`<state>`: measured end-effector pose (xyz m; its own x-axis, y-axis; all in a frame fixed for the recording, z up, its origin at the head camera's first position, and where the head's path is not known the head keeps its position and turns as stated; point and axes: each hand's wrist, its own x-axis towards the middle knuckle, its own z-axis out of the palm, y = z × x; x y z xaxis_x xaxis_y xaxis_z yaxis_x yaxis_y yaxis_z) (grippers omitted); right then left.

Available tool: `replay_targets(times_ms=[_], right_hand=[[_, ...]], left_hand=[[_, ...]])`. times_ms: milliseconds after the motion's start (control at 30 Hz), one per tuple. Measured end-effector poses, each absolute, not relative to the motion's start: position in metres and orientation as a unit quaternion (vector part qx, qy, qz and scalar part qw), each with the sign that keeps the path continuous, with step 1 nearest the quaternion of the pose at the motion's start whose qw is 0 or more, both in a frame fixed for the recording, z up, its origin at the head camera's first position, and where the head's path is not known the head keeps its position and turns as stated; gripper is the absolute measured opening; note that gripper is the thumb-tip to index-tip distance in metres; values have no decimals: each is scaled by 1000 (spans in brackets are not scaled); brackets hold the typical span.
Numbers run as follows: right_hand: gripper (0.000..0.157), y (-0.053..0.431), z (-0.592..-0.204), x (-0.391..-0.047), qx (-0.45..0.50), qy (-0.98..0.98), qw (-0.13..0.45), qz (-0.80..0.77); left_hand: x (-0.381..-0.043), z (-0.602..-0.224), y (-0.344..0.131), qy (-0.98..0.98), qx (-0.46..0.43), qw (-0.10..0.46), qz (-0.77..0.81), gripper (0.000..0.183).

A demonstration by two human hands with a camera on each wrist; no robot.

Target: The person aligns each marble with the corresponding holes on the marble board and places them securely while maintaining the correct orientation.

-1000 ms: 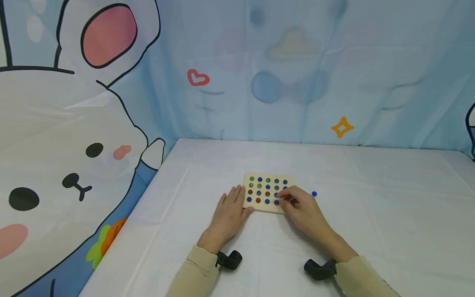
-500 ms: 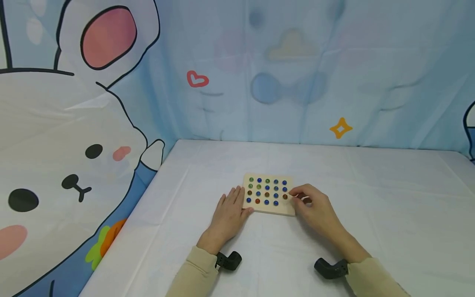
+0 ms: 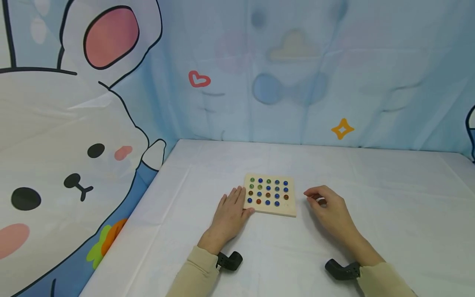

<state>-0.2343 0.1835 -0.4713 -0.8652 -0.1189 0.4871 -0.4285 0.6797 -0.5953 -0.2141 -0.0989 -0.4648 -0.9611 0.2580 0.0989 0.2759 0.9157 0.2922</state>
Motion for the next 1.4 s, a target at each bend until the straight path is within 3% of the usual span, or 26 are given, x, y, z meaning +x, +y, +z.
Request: replay_targets(times_ms=[500,1400], right_hand=[[22,195,-476,-237,132,-893,238,357],[17,197,-486,-250,98,-907,235,336]], left_hand=[[-214,-464,-99,-977,-138,29,-161,67],[-214,-465,-99,-978,-138,27,-155,68]])
